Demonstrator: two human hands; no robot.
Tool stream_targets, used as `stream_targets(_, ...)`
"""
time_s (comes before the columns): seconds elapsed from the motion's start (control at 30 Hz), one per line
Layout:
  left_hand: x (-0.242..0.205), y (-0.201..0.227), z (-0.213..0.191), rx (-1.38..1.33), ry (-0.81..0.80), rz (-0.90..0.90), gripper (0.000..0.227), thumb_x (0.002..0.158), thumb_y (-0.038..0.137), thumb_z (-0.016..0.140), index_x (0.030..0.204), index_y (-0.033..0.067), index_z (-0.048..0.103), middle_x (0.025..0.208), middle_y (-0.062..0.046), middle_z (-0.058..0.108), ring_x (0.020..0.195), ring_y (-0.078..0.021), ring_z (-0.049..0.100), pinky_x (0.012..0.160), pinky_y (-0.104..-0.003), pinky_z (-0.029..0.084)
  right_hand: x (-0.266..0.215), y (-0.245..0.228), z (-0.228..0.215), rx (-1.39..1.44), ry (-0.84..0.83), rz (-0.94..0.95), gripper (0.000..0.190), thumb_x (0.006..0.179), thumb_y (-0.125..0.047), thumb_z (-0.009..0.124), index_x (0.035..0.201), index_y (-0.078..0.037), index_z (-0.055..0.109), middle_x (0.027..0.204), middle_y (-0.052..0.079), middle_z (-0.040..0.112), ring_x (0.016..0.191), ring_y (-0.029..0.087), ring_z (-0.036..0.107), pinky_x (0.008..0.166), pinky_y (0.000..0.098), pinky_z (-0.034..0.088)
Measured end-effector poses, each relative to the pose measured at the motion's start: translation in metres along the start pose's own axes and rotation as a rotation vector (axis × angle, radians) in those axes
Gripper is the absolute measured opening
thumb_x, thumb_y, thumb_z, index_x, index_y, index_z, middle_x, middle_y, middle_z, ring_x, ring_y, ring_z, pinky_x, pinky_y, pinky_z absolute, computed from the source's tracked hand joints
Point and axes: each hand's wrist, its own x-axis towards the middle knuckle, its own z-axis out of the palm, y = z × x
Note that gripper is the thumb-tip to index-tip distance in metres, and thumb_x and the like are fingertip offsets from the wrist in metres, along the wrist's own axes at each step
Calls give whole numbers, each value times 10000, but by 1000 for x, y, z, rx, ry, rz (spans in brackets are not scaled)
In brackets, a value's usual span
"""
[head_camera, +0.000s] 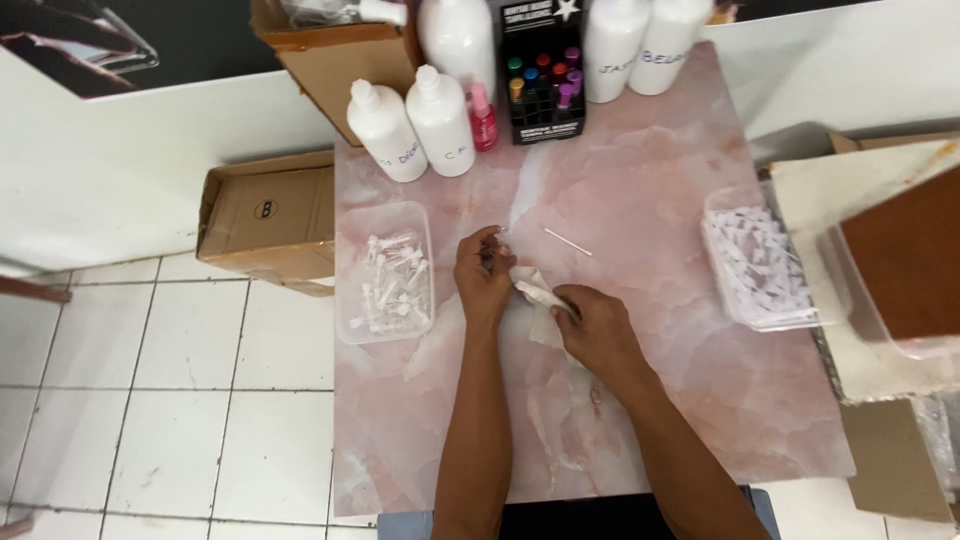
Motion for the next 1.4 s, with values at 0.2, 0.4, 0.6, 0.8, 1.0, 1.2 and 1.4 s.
stream_targets(0.2, -1, 0, 0, 3, 12, 48, 287, 916, -73, 637, 1188, 10, 676, 988, -150, 554, 859, -225, 618, 702, -353, 648, -14, 21, -25, 48, 77, 70, 170, 894, -151, 740, 1054, -105, 773, 846, 147, 790, 850, 342, 767, 714, 450, 607)
stream_targets(0.4, 2, 1, -4, 98, 21, 88, 293, 896, -78, 669, 1171, 23, 683, 979, -157, 571, 842, -251, 642, 675, -356, 629, -26, 17, -64, 387, -142, 216, 371, 700, -35, 866, 1055, 3, 764, 802, 97, 749, 759, 182, 660, 719, 330, 562)
stream_targets(0.6, -4, 13, -1, -36, -18, 16, 285, 904, -66, 654, 1176, 16, 677, 988, -128, 574, 843, -211, 635, 726, -330, 633, -23, 12, -62, 607, -23, 238, 327, 829, -7, 804, 1147, 26, 737, 911, 137, 783, 847, 188, 683, 783, 323, 553)
stream_targets(0.8, -1, -7, 1, -135, -255, -86, 311, 875, -38, 701, 1173, 52, 704, 937, -53, 583, 817, -155, 617, 686, -280, 579, 3, 38, -47, 871, 131, 9, 393, 826, 38, 817, 1195, -5, 690, 963, 89, 742, 796, 99, 683, 727, 216, 552)
stream_targets(1.0, -10, 40, -3, -167, -258, -179, 302, 887, -14, 708, 1180, 59, 715, 973, -62, 644, 864, -151, 653, 763, -289, 594, 13, -17, -95, 885, -89, -28, 327, 801, 64, 787, 1123, 61, 734, 918, 155, 776, 805, 144, 718, 709, 264, 584)
stream_targets(1.2, -6, 30, -1, -222, -230, -149, 298, 876, -49, 712, 1164, 22, 711, 943, -74, 609, 818, -158, 662, 737, -296, 633, 57, 13, -31, 435, 60, -5, 121, 797, -77, 836, 902, -45, 785, 1020, 139, 730, 862, 227, 684, 648, 279, 563)
stream_targets(1.4, -12, 45, 2, -302, -235, -176, 295, 898, -62, 678, 1182, 14, 692, 979, -75, 609, 849, -149, 674, 777, -298, 650, 52, 1, -20, 466, 85, 87, 45, 898, -71, 736, 936, -62, 758, 705, 67, 669, 616, 142, 640, 520, 255, 507)
